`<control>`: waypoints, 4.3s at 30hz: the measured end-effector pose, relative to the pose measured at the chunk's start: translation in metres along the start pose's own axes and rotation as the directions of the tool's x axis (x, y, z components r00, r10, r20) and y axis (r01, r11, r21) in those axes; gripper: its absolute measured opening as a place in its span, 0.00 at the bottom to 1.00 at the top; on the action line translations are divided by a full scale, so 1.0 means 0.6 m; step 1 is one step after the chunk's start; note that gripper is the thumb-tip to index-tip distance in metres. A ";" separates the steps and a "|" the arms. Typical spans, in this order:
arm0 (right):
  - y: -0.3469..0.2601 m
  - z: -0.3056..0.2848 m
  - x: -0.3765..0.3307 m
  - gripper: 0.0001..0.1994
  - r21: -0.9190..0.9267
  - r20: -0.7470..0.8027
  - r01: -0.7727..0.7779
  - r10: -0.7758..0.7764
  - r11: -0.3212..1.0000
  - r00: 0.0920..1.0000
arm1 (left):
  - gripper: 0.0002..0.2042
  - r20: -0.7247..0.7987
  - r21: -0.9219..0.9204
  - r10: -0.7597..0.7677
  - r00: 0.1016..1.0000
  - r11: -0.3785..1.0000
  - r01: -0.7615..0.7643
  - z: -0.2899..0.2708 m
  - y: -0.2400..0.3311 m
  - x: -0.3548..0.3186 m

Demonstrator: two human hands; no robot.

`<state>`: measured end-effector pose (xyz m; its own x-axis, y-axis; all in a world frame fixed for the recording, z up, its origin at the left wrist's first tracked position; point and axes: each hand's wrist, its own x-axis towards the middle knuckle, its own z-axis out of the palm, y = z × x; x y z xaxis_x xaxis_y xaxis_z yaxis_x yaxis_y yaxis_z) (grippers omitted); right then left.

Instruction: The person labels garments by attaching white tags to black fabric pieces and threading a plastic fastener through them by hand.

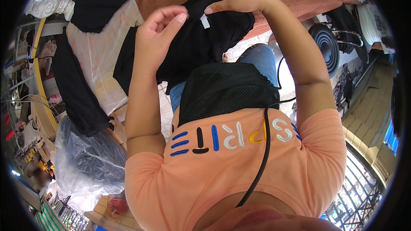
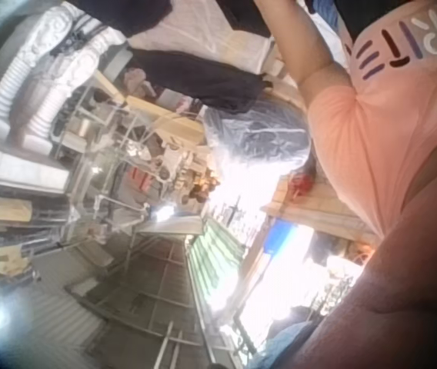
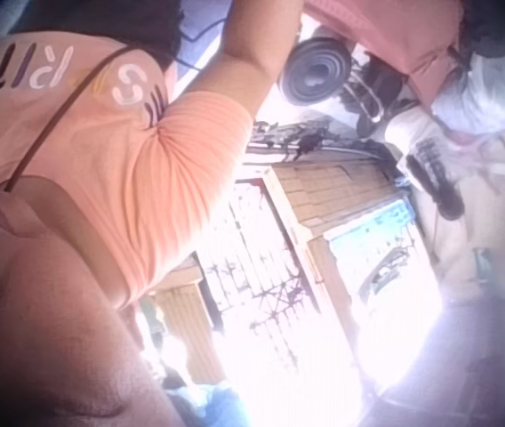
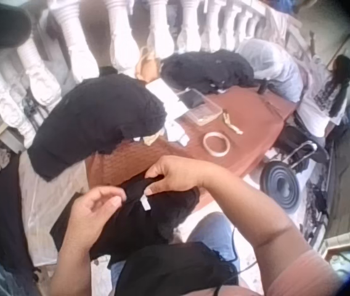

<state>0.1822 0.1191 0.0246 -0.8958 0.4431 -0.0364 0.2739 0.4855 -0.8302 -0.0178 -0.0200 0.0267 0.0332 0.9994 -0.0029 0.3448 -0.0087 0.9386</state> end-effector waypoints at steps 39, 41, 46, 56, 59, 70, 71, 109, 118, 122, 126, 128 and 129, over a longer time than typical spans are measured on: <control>-0.069 0.020 -0.101 0.08 -0.060 -0.549 -0.207 0.141 0.976 0.824 | 0.09 -0.284 -0.699 -0.206 0.936 0.713 -0.055 0.081 0.005 0.064; -0.071 0.014 -0.110 0.07 -0.320 -0.613 -0.239 -0.008 0.917 0.790 | 0.09 -0.345 -0.678 -0.166 0.924 0.724 -0.123 0.084 0.012 0.064; -0.042 -0.029 -0.143 0.08 -0.392 -0.759 -0.262 -0.149 0.882 0.634 | 0.07 -0.403 -0.691 -0.207 0.892 0.708 -0.148 0.077 0.007 0.066; -0.014 -0.079 -0.180 0.08 -0.254 -0.964 -0.275 -0.221 0.927 0.146 | 0.09 -0.452 -0.651 -0.292 0.843 0.754 -0.088 0.066 -0.001 0.067; -0.014 -0.085 -0.174 0.08 -0.220 -0.975 -0.033 -0.221 0.975 -0.011 | 0.09 -0.460 -0.701 -0.277 0.843 0.696 -0.154 0.080 0.016 0.067; 0.002 -0.128 -0.187 0.09 0.384 -0.913 0.734 0.350 0.559 0.211 | 0.11 -0.398 -0.723 -0.292 0.870 0.684 -0.101 0.090 0.000 0.071; 0.005 -0.129 -0.188 0.09 0.413 -0.893 0.765 0.386 0.494 0.232 | 0.11 -0.402 -0.724 -0.290 0.868 0.681 -0.108 0.092 0.006 0.071; -0.094 0.111 -0.090 0.10 0.740 -0.524 0.151 0.421 0.655 0.740 | 0.03 -0.294 -0.814 -0.184 0.938 0.562 -0.145 0.115 0.056 0.020; -0.095 0.110 -0.092 0.10 0.747 -0.507 0.127 0.437 0.652 0.743 | 0.04 -0.308 -0.809 -0.181 0.934 0.567 -0.157 0.118 0.055 0.021; -0.092 0.112 -0.092 0.10 0.738 -0.525 0.146 0.425 0.659 0.737 | 0.05 -0.306 -0.807 -0.187 0.934 0.571 -0.150 0.119 0.053 0.021; -0.093 0.111 -0.091 0.10 0.751 -0.522 0.166 0.422 0.639 0.741 | 0.05 -0.314 -0.803 -0.180 0.932 0.574 -0.159 0.121 0.054 0.020; -0.094 0.110 -0.092 0.11 0.757 -0.515 0.162 0.426 0.633 0.744 | 0.05 -0.317 -0.802 -0.160 0.935 0.572 -0.174 0.122 0.055 0.021; -0.093 0.111 -0.092 0.11 0.756 -0.520 0.171 0.422 0.631 0.742 | 0.05 -0.318 -0.801 -0.160 0.935 0.573 -0.174 0.122 0.055 0.021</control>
<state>0.1928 0.0176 0.0362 -0.3671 0.9260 -0.0880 -0.2453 -0.1876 -0.9511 0.0628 -0.0098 0.0324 -0.3222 0.9457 -0.0438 -0.5598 -0.1530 0.8144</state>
